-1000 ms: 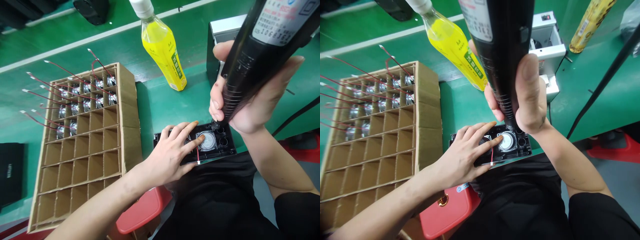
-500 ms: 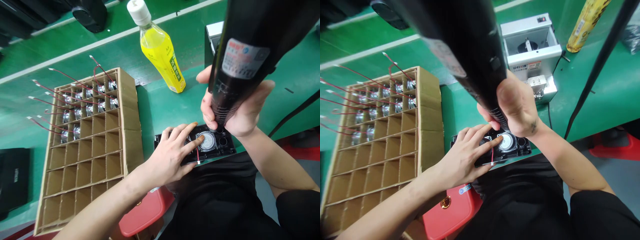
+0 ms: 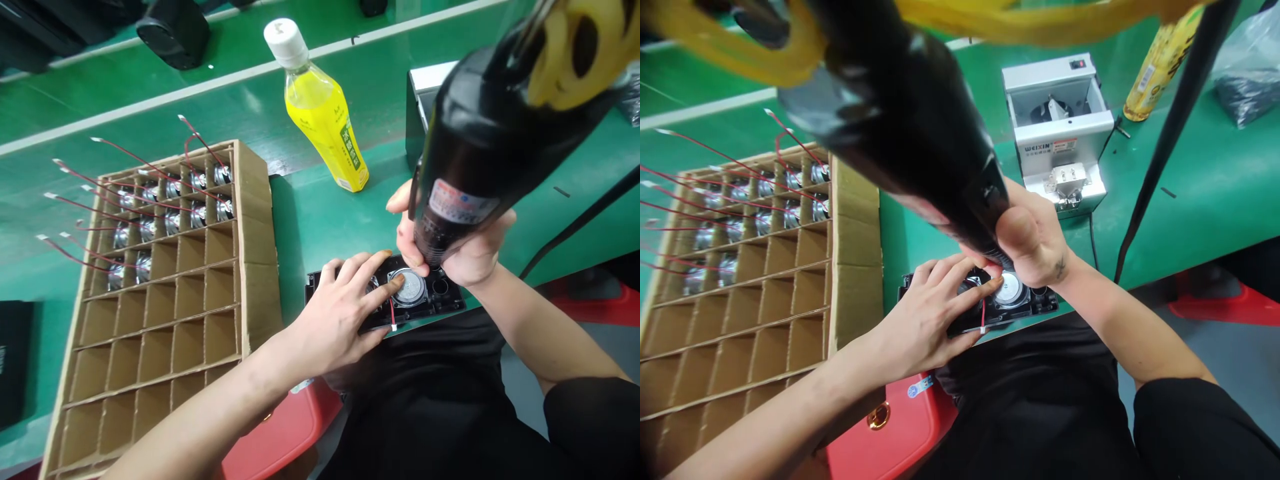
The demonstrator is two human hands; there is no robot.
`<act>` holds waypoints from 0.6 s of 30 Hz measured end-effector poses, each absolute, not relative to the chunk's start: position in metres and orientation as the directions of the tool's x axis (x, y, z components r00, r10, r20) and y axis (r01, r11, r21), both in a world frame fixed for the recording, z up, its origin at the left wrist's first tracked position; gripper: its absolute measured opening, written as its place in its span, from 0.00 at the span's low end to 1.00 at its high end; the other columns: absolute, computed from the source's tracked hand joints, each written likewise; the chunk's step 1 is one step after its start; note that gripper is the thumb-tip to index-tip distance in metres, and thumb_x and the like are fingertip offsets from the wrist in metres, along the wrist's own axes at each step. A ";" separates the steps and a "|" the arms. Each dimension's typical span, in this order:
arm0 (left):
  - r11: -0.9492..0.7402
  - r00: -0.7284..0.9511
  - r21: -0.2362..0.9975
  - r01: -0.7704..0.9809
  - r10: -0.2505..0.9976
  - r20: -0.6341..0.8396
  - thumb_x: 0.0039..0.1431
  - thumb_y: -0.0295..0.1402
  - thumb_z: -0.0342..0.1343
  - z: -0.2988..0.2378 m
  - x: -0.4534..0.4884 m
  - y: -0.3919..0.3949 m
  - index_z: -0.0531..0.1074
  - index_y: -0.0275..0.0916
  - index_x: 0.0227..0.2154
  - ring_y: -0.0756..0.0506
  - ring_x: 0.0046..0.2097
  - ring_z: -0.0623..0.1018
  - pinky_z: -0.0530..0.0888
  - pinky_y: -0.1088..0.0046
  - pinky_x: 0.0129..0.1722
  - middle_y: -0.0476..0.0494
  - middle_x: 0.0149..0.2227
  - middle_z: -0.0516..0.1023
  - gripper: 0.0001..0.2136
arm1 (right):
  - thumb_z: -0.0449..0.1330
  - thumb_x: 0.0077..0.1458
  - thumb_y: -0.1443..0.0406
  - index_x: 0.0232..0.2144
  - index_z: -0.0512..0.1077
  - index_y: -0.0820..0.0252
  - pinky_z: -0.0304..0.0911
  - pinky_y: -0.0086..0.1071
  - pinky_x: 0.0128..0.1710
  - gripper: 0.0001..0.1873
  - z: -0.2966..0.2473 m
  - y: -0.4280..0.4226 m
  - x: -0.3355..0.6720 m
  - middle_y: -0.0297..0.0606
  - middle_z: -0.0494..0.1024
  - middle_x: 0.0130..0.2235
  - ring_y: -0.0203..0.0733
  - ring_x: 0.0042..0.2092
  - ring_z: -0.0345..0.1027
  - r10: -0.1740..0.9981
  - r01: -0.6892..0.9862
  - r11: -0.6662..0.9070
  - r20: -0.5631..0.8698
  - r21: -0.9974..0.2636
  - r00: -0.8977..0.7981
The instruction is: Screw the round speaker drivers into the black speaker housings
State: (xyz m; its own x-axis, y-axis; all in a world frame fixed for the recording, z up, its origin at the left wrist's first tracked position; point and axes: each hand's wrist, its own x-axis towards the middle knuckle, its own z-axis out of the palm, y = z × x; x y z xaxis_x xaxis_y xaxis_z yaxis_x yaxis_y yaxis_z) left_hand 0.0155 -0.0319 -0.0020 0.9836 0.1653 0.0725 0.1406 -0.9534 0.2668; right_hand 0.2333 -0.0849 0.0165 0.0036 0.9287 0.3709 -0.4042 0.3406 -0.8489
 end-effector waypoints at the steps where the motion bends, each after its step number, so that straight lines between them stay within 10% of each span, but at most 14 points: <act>1: -0.953 0.984 0.267 0.141 0.165 0.070 0.63 0.38 0.59 -0.002 0.015 -0.032 0.67 0.39 0.66 0.24 0.64 0.66 0.67 0.41 0.54 0.23 0.69 0.60 0.29 | 0.60 0.54 0.32 0.38 0.65 0.61 0.57 0.22 0.16 0.38 0.016 -0.085 0.234 0.30 0.69 0.25 0.29 0.19 0.61 0.923 -0.407 0.353 0.384 -0.843 0.005; 12: -0.944 0.984 0.311 0.108 0.146 0.101 0.62 0.39 0.63 -0.002 0.014 -0.035 0.68 0.45 0.67 0.22 0.69 0.61 0.63 0.34 0.61 0.26 0.74 0.53 0.30 | 0.54 0.63 0.35 0.53 0.70 0.53 0.55 0.22 0.16 0.34 0.026 -0.087 0.238 0.28 0.70 0.26 0.29 0.20 0.58 0.866 -0.423 0.460 0.500 -0.781 0.018; 18: -0.954 0.985 0.287 0.089 0.127 0.117 0.63 0.47 0.66 0.000 0.012 -0.040 0.72 0.44 0.62 0.23 0.70 0.60 0.60 0.33 0.65 0.27 0.74 0.56 0.28 | 0.55 0.61 0.34 0.42 0.78 0.56 0.61 0.32 0.18 0.34 0.092 -0.102 0.273 0.32 0.71 0.26 0.37 0.23 0.66 0.765 -0.118 0.599 0.523 -0.792 0.375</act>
